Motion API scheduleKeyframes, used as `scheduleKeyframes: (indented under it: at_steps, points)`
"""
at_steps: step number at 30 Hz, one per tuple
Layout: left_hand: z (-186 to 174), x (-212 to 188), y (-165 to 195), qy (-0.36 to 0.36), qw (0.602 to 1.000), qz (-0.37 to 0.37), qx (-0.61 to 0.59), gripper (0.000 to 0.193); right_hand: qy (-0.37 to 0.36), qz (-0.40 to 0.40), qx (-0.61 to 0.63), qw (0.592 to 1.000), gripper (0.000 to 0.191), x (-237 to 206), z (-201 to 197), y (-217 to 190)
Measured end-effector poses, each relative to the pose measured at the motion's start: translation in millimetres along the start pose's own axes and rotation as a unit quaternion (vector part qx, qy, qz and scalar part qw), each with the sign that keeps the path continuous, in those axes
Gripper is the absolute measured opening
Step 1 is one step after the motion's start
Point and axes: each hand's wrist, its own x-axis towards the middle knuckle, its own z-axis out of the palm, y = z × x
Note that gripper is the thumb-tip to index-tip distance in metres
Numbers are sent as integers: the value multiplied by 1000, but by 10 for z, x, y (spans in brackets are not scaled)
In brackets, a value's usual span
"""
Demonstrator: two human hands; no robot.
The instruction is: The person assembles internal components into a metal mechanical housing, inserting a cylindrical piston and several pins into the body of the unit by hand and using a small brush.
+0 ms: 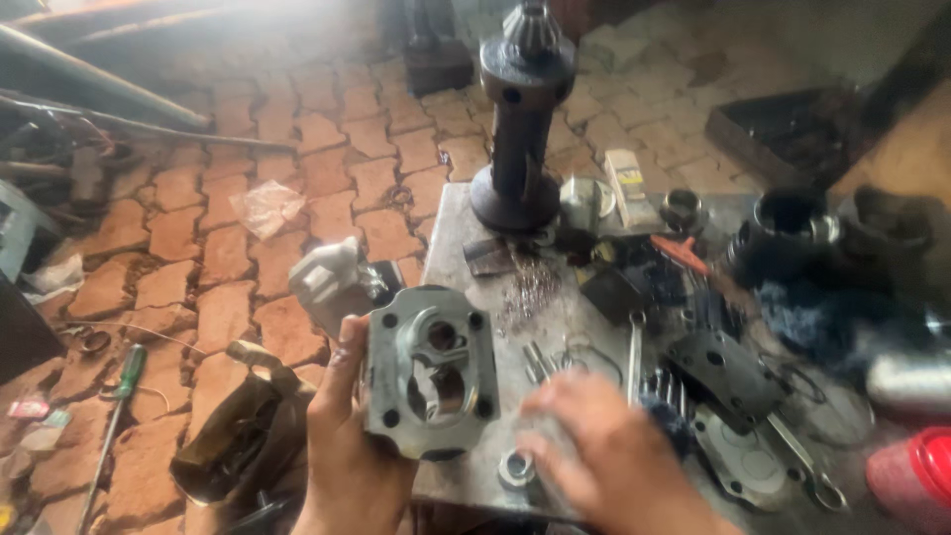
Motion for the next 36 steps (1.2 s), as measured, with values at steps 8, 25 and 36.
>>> scheduleKeyframes:
  at_steps: [8, 25, 36]
  points:
    - [-313, 43, -38, -120, 768, 421, 468, 45, -209, -18, -83, 974, 41, -151, 627, 350]
    - [131, -162, 123, -9, 994, 99, 37, 30, 185, -139, 11, 973, 32, -141, 8, -184]
    - [16, 8, -162, -62, 993, 88, 45, 25, 176, -85, 31, 980, 31, -114, -83, -360]
